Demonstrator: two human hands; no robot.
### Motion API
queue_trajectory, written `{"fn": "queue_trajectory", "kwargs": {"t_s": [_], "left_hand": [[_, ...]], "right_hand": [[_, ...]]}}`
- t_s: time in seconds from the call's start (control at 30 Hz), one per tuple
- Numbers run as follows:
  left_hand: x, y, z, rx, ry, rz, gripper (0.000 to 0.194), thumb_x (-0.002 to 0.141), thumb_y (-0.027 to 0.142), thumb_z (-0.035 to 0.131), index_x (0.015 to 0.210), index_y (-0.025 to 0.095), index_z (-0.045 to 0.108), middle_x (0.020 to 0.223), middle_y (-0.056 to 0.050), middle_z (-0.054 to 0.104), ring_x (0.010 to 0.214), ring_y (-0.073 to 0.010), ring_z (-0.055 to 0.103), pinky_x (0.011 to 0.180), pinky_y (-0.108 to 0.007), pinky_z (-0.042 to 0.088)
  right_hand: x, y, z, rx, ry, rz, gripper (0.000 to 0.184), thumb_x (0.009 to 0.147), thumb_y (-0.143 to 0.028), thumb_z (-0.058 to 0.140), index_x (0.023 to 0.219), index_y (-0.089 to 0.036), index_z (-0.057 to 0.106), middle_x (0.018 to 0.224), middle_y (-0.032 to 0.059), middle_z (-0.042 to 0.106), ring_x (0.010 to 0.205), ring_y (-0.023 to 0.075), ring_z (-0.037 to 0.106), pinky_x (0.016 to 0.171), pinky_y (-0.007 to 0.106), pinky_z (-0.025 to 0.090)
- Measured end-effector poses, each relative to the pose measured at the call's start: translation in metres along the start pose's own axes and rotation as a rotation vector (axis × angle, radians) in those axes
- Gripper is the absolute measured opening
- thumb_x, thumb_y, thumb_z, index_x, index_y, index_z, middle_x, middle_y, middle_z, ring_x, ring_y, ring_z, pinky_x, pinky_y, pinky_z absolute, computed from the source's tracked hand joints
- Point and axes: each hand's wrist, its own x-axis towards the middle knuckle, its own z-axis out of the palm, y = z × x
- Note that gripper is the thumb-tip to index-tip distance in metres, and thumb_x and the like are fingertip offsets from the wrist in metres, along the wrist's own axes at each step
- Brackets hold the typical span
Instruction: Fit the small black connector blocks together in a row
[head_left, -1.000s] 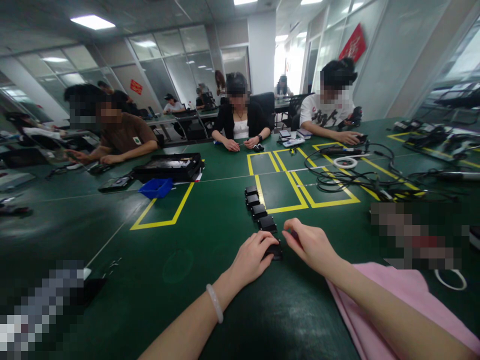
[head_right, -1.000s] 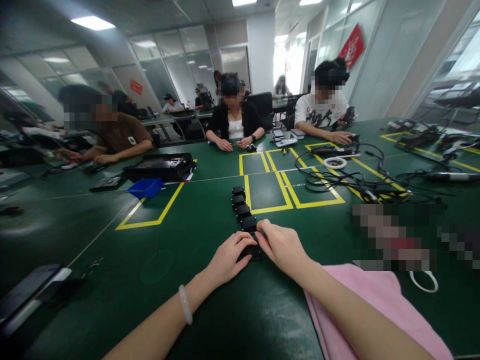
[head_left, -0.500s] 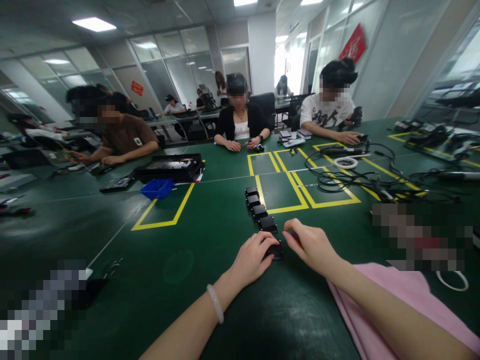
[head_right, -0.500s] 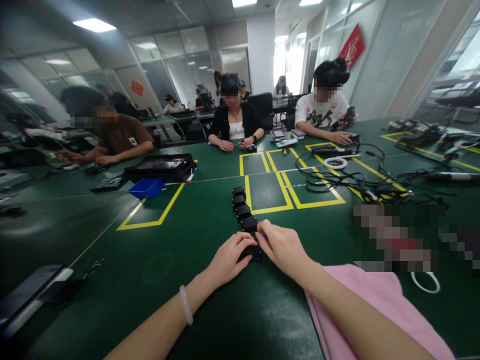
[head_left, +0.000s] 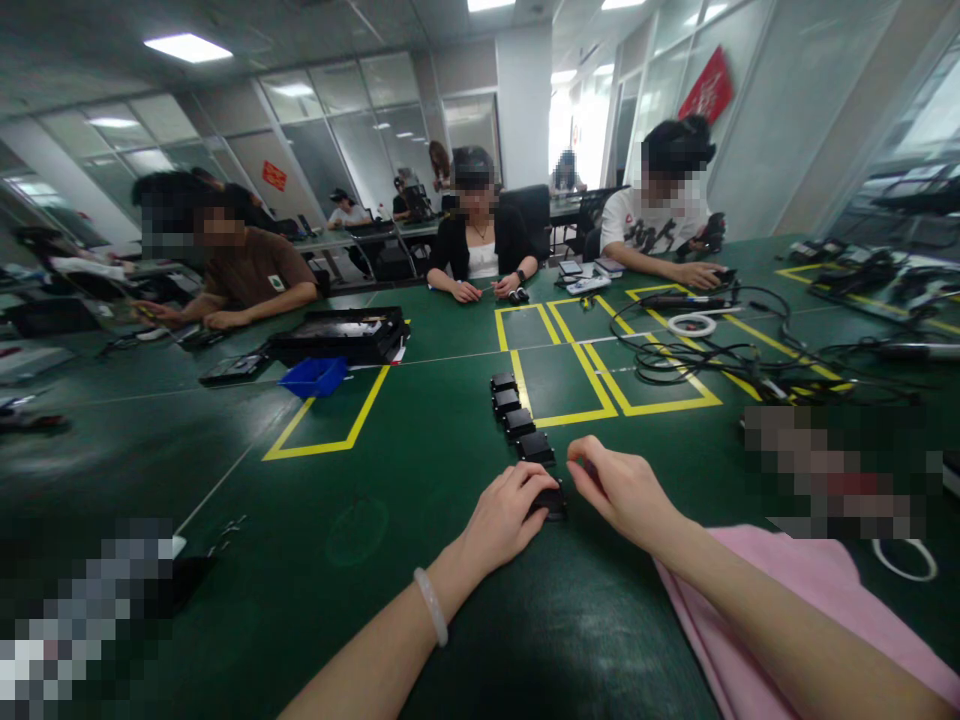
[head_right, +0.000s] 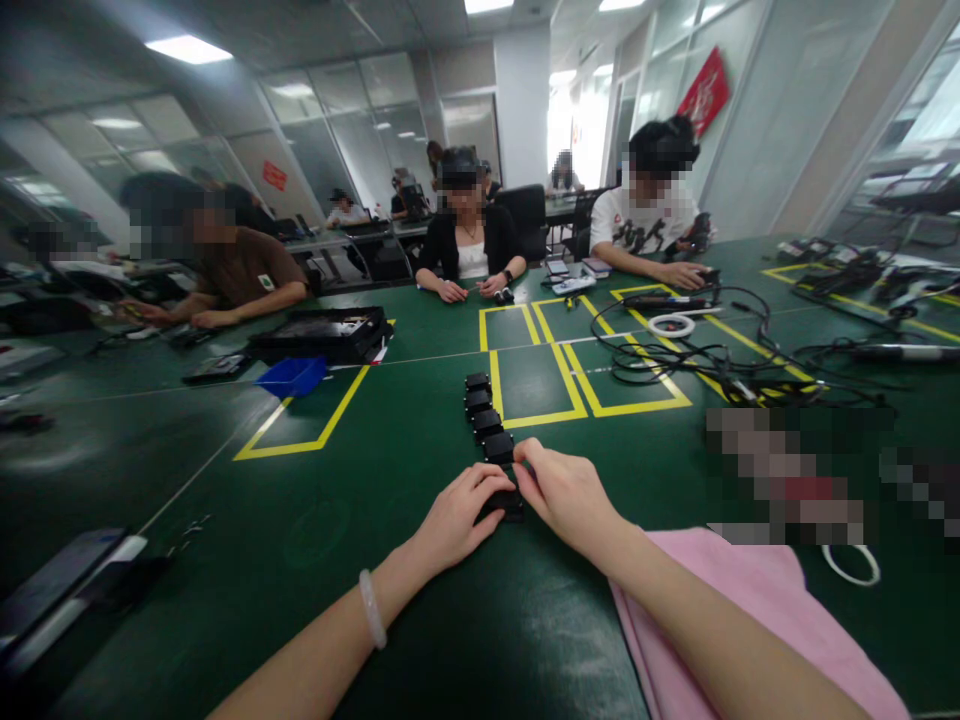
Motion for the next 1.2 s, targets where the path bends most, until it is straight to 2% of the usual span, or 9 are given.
{"fn": "queue_trajectory", "kwargs": {"t_s": [0.1, 0.3, 0.5, 0.63, 0.77, 1.03, 1.2], "left_hand": [[0.0001, 0.0002, -0.0001, 0.002, 0.004, -0.003, 0.037, 0.081, 0.011, 0.058, 0.114, 0.025, 0.05, 0.118, -0.003, 0.05, 0.105, -0.021, 0.051, 0.092, -0.037, 0.044], [-0.0008, -0.0004, 0.001, -0.005, 0.007, 0.005, 0.037, 0.081, 0.011, 0.057, 0.115, 0.026, 0.049, 0.119, -0.004, 0.05, 0.106, -0.0212, 0.051, 0.093, -0.037, 0.044], [-0.0007, -0.0002, -0.0002, -0.005, 0.002, 0.006, 0.036, 0.082, 0.012, 0.057, 0.114, 0.025, 0.049, 0.119, -0.004, 0.05, 0.105, -0.021, 0.051, 0.091, -0.037, 0.045], [-0.0006, 0.0, -0.0002, -0.004, 0.009, 0.011, 0.036, 0.082, 0.011, 0.056, 0.114, 0.025, 0.049, 0.118, -0.004, 0.05, 0.105, -0.0209, 0.051, 0.091, -0.037, 0.045], [-0.0008, 0.0, 0.0, -0.005, 0.009, 0.007, 0.036, 0.081, 0.011, 0.057, 0.114, 0.025, 0.049, 0.119, -0.004, 0.05, 0.105, -0.0211, 0.051, 0.091, -0.037, 0.045], [-0.0006, -0.0015, 0.0015, -0.004, 0.006, 0.006, 0.036, 0.081, 0.012, 0.057, 0.114, 0.025, 0.05, 0.119, -0.004, 0.05, 0.105, -0.0217, 0.051, 0.092, -0.038, 0.044], [-0.0004, -0.0012, 0.001, -0.008, 0.008, 0.016, 0.036, 0.082, 0.012, 0.056, 0.114, 0.025, 0.049, 0.119, -0.004, 0.05, 0.105, -0.0216, 0.051, 0.091, -0.037, 0.045]], "right_hand": [[0.0009, -0.0017, -0.0013, 0.005, -0.006, 0.004, 0.008, 0.092, -0.022, 0.041, 0.097, -0.019, 0.047, 0.072, -0.0015, 0.06, 0.059, 0.0127, 0.058, 0.058, 0.023, 0.038], [0.0009, -0.0008, -0.0029, 0.011, -0.027, -0.004, 0.012, 0.095, -0.031, 0.041, 0.089, -0.021, 0.047, 0.071, -0.0014, 0.06, 0.06, 0.0132, 0.059, 0.057, 0.023, 0.038], [-0.0006, 0.001, 0.0001, 0.004, 0.004, 0.02, 0.008, 0.093, -0.024, 0.042, 0.099, -0.02, 0.046, 0.073, -0.001, 0.061, 0.059, 0.0129, 0.059, 0.057, 0.023, 0.038], [-0.0007, 0.0004, -0.0018, -0.017, 0.001, 0.007, 0.007, 0.093, -0.026, 0.042, 0.092, -0.02, 0.046, 0.072, -0.0015, 0.06, 0.059, 0.0125, 0.058, 0.058, 0.023, 0.037], [-0.0001, 0.0007, -0.003, -0.022, -0.014, 0.008, 0.014, 0.095, -0.03, 0.042, 0.086, -0.021, 0.046, 0.071, -0.0015, 0.06, 0.06, 0.0124, 0.058, 0.058, 0.023, 0.037], [0.0013, 0.0003, -0.0017, -0.003, -0.017, 0.013, 0.007, 0.093, -0.022, 0.04, 0.096, -0.02, 0.047, 0.074, -0.0013, 0.06, 0.062, 0.0128, 0.059, 0.06, 0.023, 0.038], [0.0006, -0.0006, -0.0032, -0.004, -0.027, 0.005, 0.013, 0.095, -0.031, 0.041, 0.09, -0.021, 0.048, 0.072, -0.0012, 0.06, 0.063, 0.0133, 0.059, 0.059, 0.023, 0.038]]}}
